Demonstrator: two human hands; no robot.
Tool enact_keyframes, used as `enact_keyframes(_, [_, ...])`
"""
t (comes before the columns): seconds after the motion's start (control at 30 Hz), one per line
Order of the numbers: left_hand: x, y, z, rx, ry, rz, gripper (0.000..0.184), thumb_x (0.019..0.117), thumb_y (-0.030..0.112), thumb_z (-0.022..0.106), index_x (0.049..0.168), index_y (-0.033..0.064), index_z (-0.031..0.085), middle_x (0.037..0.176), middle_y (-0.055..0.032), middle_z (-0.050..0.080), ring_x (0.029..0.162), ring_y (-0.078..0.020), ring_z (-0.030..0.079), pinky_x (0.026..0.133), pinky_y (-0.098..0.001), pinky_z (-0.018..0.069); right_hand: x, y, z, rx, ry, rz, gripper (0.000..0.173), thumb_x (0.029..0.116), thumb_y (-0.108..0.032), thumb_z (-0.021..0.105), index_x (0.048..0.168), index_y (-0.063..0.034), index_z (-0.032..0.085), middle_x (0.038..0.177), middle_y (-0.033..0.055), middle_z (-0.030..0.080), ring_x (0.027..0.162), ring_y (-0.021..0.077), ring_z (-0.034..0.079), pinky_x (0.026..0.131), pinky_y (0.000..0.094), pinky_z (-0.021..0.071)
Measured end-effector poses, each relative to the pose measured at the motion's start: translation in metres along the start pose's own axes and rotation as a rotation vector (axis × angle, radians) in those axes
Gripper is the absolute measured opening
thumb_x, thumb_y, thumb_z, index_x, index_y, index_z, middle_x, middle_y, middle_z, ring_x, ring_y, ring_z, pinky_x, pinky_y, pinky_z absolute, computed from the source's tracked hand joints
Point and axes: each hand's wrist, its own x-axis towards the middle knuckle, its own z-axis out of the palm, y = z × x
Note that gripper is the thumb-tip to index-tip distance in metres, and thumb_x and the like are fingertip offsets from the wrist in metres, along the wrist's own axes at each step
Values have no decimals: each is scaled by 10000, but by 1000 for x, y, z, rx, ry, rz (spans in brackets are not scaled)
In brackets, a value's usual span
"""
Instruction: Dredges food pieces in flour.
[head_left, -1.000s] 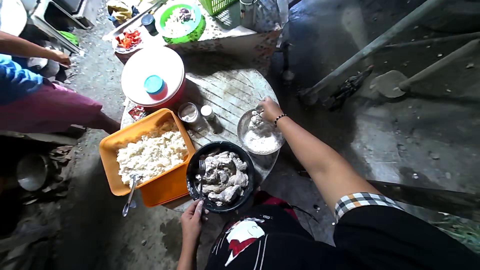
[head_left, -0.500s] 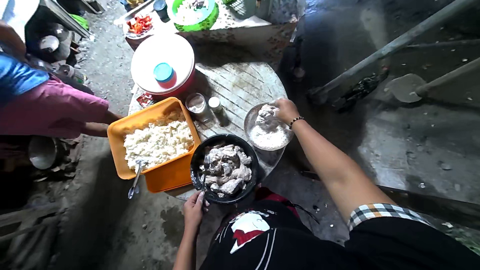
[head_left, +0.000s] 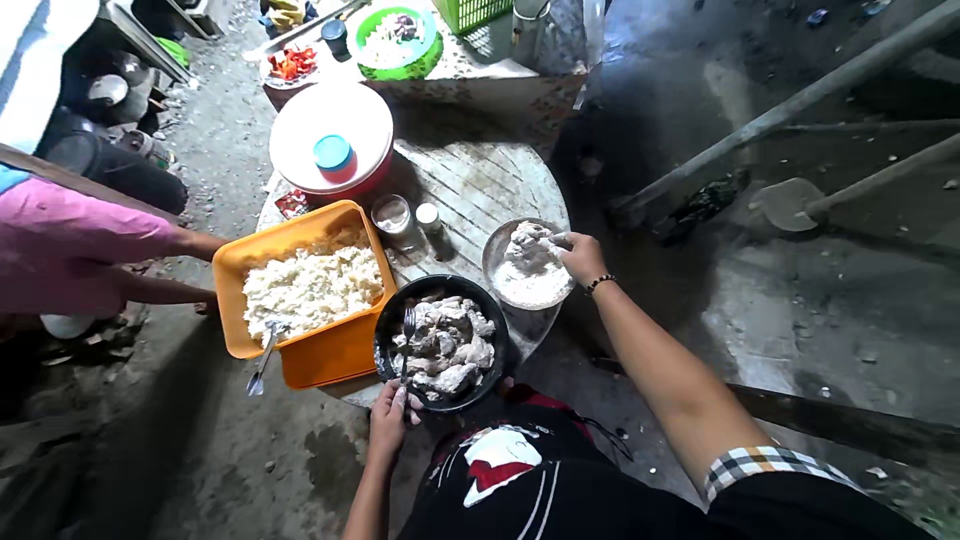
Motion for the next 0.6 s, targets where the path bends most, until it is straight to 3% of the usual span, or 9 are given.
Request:
enact_keyframes(0.2, [-5,1,5,-29,13,-10,272,1099,77,362,1256,-58,538,695,-90,692,499,-121,627,473,-250,536,-6,-11,-2,22,9,15,225,971,-115,676,1165,-26,746,1158,189,741,1127,341,696,1034,582,512])
enact_keyframes(0.3, [-7,-1,9,-43,15,-18,271,1100,83,348,1242,-48,538,699,-85,693,511,-124,632,484,-252,539,-28,-30,3,43,-40,-67,199,988,-79,671,1158,10,723,1129,238,722,1047,395,698,959,618,526])
enact_keyframes(0.4, [-9,2,13,-28,20,-33,284,1104,107,369,1273,-48,535,731,-84,703,539,-126,643,515,-274,554,-28,-35,8,-3,-97,-127,227,953,-90,706,1164,-11,737,1131,207,737,1063,359,709,977,614,534])
enact_keyframes(0.5, [-16,13,18,22,27,-37,319,1101,129,378,1317,-47,531,789,-77,702,586,-121,644,563,-291,563,-28,-40,13,4,-133,-211,268,921,-118,745,1156,10,735,1129,215,734,1069,315,707,1001,540,537])
enact_keyframes(0.6, [-16,15,21,27,40,-32,339,1104,153,374,1347,-27,530,820,-107,704,604,-150,648,582,-327,566,-36,-50,13,46,-156,-254,265,951,-115,718,1143,67,715,1135,280,711,1067,376,691,991,572,521])
